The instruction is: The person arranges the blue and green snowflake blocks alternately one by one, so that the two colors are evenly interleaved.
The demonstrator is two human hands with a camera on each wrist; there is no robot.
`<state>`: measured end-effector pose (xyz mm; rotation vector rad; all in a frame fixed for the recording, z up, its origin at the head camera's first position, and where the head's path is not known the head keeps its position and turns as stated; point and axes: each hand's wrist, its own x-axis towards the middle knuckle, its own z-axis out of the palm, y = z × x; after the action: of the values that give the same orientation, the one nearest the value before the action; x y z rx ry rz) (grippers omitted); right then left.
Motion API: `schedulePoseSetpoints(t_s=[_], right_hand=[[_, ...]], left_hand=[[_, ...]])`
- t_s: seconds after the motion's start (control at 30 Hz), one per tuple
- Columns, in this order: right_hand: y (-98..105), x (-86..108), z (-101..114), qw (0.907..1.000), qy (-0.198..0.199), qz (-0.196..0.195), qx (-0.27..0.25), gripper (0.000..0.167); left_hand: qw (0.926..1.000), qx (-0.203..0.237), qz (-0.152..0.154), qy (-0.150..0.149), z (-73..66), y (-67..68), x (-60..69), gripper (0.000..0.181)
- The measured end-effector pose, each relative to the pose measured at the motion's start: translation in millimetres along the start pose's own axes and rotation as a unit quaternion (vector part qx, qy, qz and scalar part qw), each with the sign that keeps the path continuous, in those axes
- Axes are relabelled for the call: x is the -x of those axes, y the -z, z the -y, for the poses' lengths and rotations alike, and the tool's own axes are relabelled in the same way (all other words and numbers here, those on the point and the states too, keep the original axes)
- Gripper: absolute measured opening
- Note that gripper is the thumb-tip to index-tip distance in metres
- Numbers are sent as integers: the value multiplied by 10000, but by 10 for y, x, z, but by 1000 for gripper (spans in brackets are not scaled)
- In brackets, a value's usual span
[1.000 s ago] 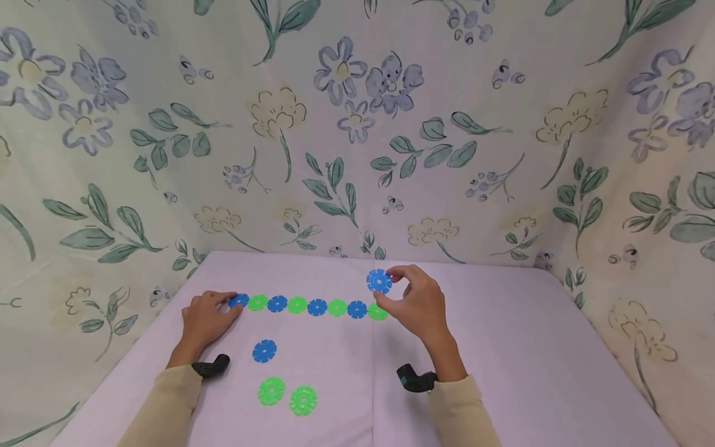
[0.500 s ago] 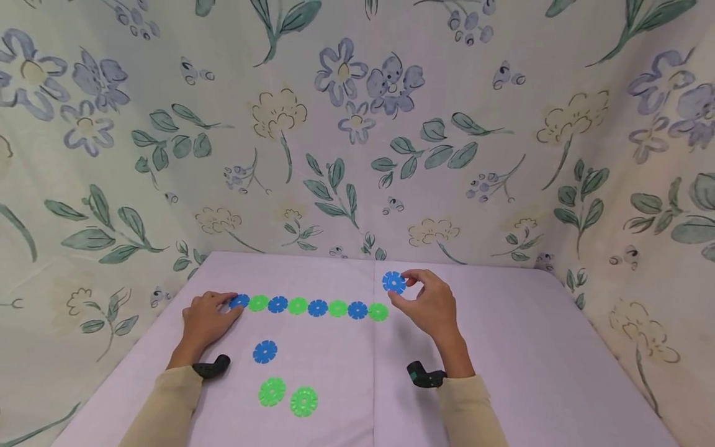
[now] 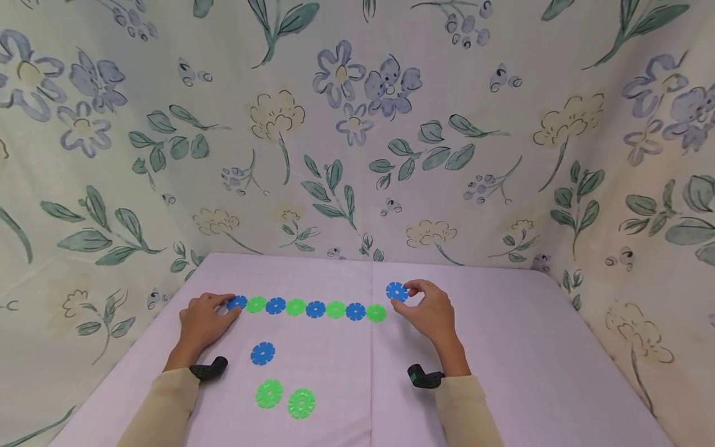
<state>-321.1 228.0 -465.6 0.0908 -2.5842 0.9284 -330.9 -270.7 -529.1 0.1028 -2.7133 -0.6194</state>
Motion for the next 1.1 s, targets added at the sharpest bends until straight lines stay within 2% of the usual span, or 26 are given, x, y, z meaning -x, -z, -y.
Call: schedulePoseSetpoints(t_s=[0.33,0.7,1.1], right_hand=[[-147,13,-178,9986,-423,321,39,52],[-232,38,-265,9943,-872,604,88,52],[-297,49,-346,9924,-879,801,300,52]], left_hand=[[10000,-48,29,47,1,11,11,47],[9999,-25,74,66,8,-4,9,47],[10000,-6,68,61,11,-21,7,48]])
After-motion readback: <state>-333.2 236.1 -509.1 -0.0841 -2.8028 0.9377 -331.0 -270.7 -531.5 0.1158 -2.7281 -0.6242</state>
